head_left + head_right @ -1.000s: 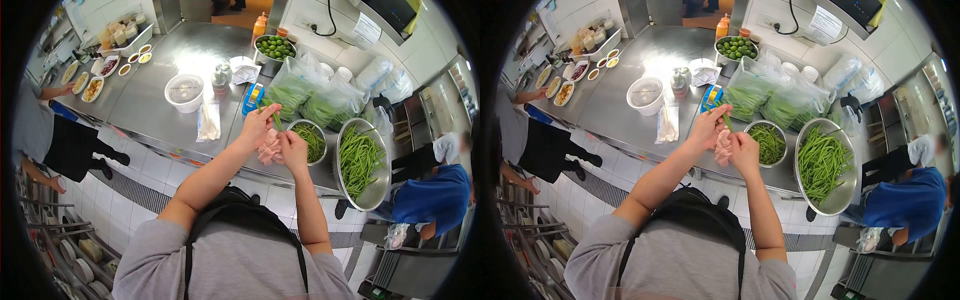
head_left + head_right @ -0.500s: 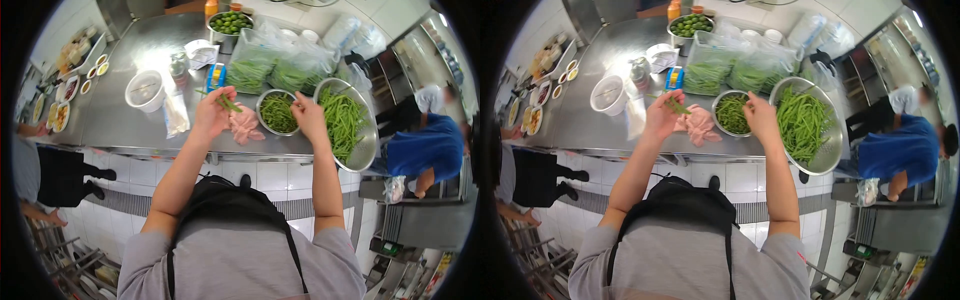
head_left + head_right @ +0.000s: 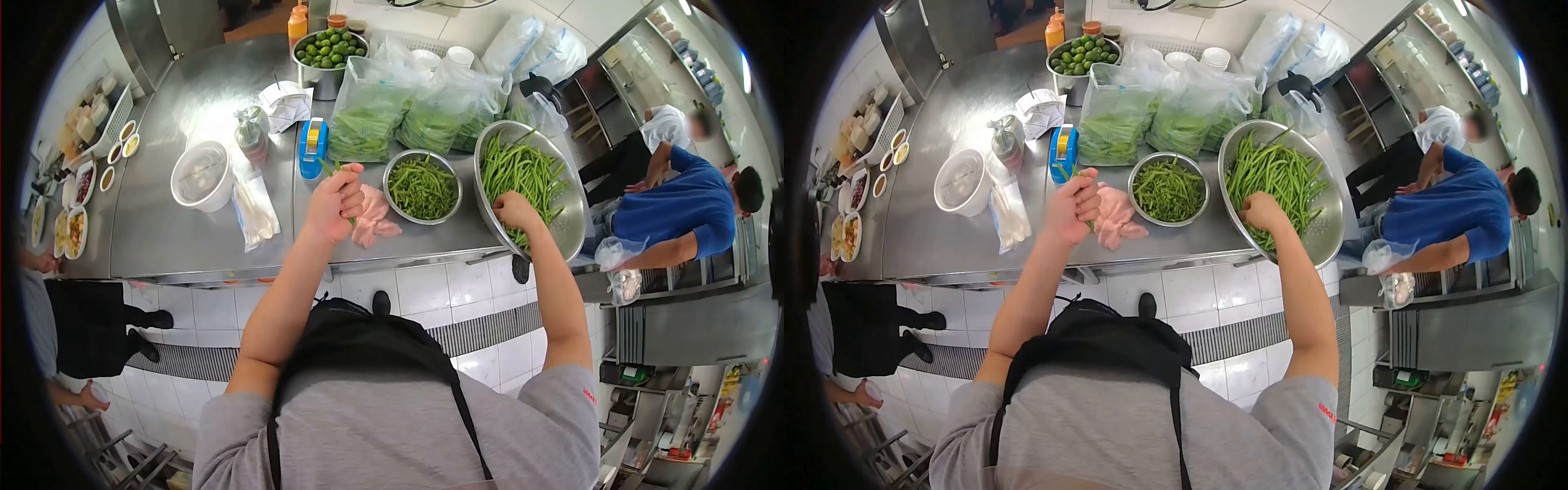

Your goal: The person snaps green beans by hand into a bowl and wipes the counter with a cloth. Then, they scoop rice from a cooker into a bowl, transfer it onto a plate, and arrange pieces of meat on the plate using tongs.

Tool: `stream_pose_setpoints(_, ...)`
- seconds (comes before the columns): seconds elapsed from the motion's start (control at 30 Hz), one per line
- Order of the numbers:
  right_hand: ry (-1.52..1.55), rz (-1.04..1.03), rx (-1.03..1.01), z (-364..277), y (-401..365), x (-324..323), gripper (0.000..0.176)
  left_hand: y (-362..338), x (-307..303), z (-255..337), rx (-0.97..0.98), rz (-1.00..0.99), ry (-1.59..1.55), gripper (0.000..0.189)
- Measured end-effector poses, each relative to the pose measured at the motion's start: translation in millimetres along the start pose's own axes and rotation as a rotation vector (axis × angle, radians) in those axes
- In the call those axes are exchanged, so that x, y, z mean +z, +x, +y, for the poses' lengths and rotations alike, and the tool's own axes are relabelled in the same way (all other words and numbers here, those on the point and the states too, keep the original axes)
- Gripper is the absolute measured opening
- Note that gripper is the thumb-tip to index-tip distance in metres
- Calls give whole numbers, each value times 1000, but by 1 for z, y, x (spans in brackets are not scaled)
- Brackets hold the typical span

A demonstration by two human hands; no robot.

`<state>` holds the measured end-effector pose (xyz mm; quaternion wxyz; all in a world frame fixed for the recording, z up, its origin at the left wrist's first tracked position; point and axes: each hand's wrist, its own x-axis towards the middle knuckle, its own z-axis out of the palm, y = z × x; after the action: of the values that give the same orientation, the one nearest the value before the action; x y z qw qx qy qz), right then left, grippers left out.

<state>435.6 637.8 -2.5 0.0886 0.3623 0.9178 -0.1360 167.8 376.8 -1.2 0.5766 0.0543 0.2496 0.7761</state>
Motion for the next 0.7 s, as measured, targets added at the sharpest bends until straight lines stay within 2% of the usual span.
stream_pose_setpoints(0.03, -4, 4, -2, -4, -5, -9, 24, -1, 1, -1, -8, 30, 12, 13)
stream_pose_setpoints(0.13, 152, 223, 130, -6, -25, -42, 18, -2, 6, 1, 14, 37, 133, 14)
stream_pose_setpoints(0.17, 148, 230, 126, 2, -24, -46, 18, -1, 8, 1, 21, 32, 133, 14)
stream_pose_setpoints(0.23, 636, 479, 216, 10, -27, -52, 15, 0, 13, -2, 35, 7, 220, 15)
stream_pose_setpoints(0.3, 680, 521, 218, 11, -30, -56, 14, -4, 27, -5, 6, -5, 236, 15)
stream_pose_setpoints(0.37, 883, 718, 188, 8, -27, -65, 15, 1, 48, -8, -5, -13, 244, 16)
stream_pose_setpoints(0.4, 647, 792, 95, 21, -19, -60, 10, 4, 60, -13, 38, -7, 418, 18)
stream_pose_setpoints(0.43, 651, 797, 92, 11, -22, -63, 10, 8, 71, -16, 85, -3, 593, 19)
stream_pose_setpoints(0.5, 1021, 753, 107, -17, -22, -82, 11, 39, 69, -31, 174, -149, 812, 26)
stream_pose_setpoints(0.57, 1089, 678, 66, -55, -31, -95, 9, 36, 102, -24, 312, -252, 1072, 29)
stream_pose_setpoints(0.63, 1199, 542, -121, -102, -39, -95, 8, 30, 127, -19, 554, -299, 1324, 28)
stream_pose_setpoints(0.7, 1311, 470, -284, -138, -43, -91, 6, 32, 131, -19, 560, -325, 1295, 26)
